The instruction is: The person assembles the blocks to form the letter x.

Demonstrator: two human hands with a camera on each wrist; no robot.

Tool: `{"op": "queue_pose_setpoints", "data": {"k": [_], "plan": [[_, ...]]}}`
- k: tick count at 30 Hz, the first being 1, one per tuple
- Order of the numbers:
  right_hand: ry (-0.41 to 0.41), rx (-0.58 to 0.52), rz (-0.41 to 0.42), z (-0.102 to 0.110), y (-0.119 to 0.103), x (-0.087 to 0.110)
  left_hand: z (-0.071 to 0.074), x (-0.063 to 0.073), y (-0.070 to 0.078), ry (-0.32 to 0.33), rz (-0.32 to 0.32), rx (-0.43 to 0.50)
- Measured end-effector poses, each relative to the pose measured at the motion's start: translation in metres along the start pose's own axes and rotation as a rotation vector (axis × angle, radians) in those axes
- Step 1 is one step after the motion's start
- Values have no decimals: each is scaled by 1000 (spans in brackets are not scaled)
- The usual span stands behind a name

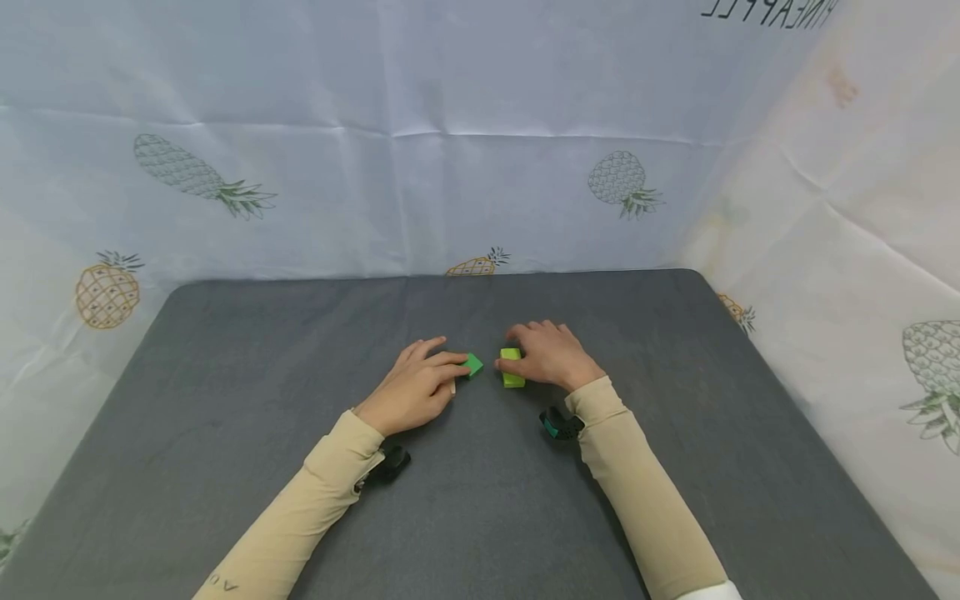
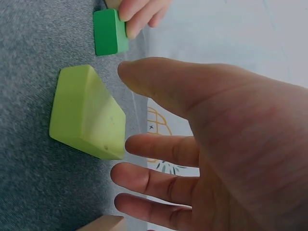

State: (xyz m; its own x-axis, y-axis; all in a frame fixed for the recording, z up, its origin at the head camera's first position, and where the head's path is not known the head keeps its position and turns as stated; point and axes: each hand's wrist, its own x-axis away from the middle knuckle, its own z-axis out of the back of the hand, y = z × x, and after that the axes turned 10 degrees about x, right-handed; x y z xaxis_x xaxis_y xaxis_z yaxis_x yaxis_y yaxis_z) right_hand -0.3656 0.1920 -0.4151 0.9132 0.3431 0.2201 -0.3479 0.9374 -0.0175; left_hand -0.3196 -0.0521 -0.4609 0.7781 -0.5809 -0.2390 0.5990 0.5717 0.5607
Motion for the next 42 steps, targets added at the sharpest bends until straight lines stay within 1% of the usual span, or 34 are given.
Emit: {"op": "queue_pose_setpoints", "data": {"k": [5, 12, 21, 29, 42], "plan": [[1, 12, 16, -4, -3, -2, 1, 0, 0, 4, -9, 8], [-4, 13, 26, -6, -7, -4, 1, 0, 0, -1, 0, 7], [-14, -12, 35, -4, -8, -2, 0, 0, 1, -1, 14, 0], [-29, -21, 57, -5, -8, -1, -1, 1, 2, 0, 10, 10], [-36, -8, 99, -3, -7, 0, -1, 0, 2, -9, 20, 17]]}}
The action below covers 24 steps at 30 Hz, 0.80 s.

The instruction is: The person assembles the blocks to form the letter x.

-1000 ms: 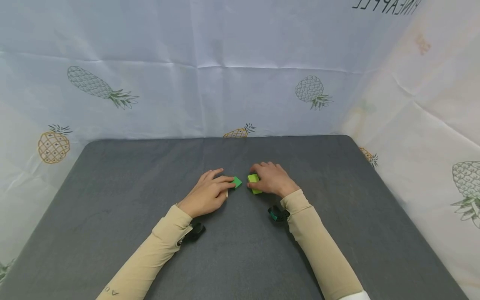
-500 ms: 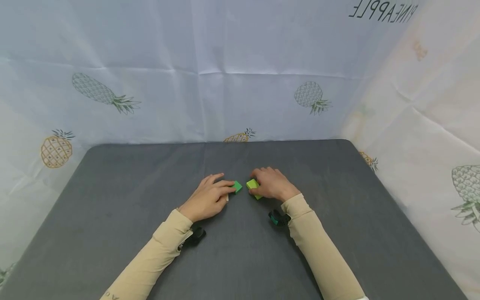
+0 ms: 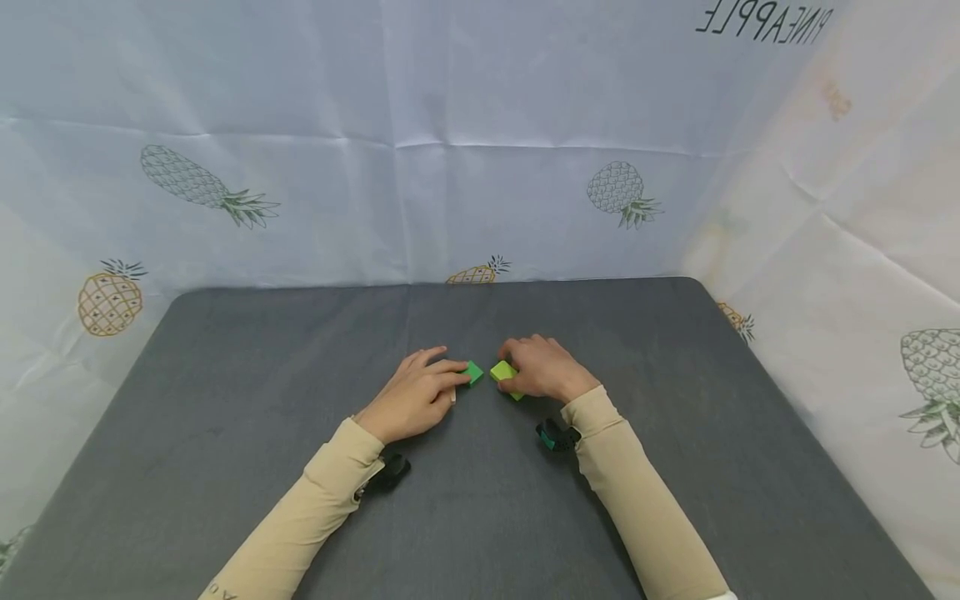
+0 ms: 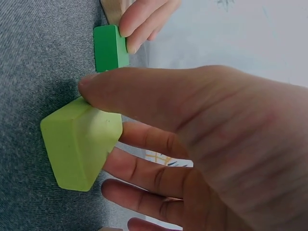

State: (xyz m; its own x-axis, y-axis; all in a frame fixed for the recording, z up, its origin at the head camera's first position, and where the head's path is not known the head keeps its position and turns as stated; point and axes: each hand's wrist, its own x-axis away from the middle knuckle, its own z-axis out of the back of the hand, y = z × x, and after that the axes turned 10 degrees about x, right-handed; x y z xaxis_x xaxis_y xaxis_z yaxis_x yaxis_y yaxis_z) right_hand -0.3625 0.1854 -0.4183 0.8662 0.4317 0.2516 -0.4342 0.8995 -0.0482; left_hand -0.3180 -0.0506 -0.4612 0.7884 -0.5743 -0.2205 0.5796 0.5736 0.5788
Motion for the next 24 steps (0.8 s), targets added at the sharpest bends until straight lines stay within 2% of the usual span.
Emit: {"op": "queue_pose_setpoints", "data": {"k": [9, 24], "plan": [[-45, 9, 5, 4, -4, 2, 0, 0, -1, -3, 3, -9], [-66, 10, 28, 4, -6, 3, 1, 0, -1, 1, -1, -7]]}}
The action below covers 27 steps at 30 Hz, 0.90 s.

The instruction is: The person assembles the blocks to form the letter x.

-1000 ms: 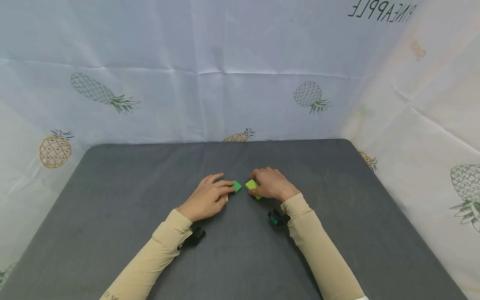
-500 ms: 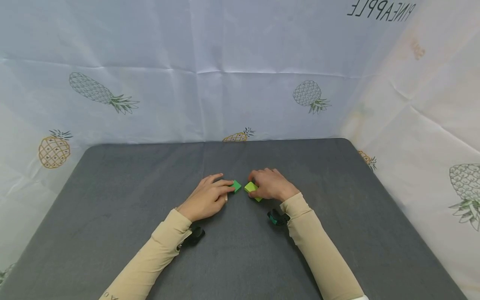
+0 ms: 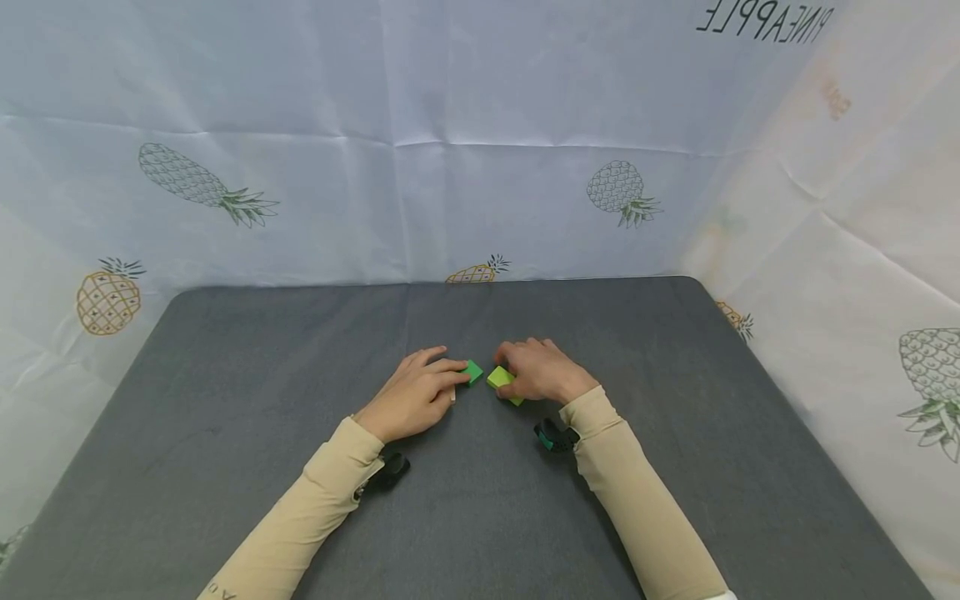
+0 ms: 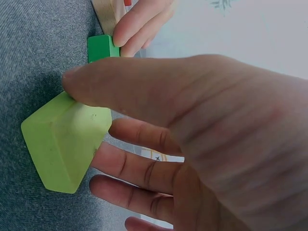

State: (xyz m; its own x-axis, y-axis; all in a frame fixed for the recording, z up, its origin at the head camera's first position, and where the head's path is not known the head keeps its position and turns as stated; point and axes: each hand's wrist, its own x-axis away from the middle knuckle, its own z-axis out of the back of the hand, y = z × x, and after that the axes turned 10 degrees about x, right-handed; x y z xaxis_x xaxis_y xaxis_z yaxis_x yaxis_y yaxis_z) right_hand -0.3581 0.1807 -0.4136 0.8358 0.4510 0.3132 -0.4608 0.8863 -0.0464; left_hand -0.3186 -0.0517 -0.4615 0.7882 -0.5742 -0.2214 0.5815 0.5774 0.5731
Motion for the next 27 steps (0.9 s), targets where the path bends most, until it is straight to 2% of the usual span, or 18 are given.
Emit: {"op": "queue_pose_setpoints", "data": {"k": [3, 16, 27], "plan": [[2, -3, 4, -1, -1, 0, 0, 0, 0, 2, -3, 1], [16, 3, 110, -1, -5, -1, 2, 0, 0, -6, 3, -4], [15, 4, 112, -2, -7, 0, 0, 1, 1, 6, -14, -14]]}}
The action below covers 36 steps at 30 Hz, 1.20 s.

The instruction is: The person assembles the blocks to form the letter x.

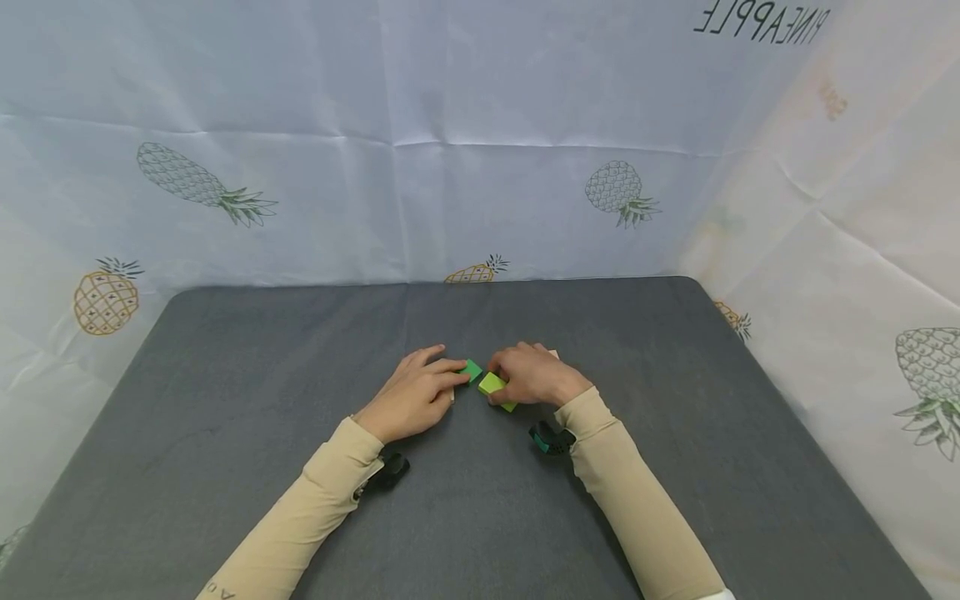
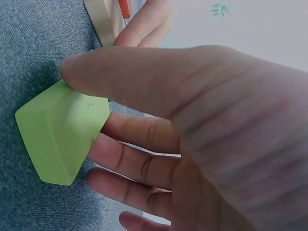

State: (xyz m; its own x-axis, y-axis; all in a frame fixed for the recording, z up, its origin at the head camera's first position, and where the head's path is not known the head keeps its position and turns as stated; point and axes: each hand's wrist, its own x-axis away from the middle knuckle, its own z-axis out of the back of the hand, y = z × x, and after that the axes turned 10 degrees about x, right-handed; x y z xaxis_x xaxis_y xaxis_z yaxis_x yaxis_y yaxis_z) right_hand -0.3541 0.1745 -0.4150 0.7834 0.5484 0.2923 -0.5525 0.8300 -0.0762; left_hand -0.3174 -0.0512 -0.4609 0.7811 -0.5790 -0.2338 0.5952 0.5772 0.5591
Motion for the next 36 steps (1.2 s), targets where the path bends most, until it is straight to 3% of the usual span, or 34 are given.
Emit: {"op": "queue_pose_setpoints", "data": {"k": [10, 36], "plan": [[11, 11, -18, 0, -1, 0, -2, 1, 4, 29, -5, -30], [25, 0, 8, -2, -6, -2, -2, -1, 0, 4, 2, -20]]}}
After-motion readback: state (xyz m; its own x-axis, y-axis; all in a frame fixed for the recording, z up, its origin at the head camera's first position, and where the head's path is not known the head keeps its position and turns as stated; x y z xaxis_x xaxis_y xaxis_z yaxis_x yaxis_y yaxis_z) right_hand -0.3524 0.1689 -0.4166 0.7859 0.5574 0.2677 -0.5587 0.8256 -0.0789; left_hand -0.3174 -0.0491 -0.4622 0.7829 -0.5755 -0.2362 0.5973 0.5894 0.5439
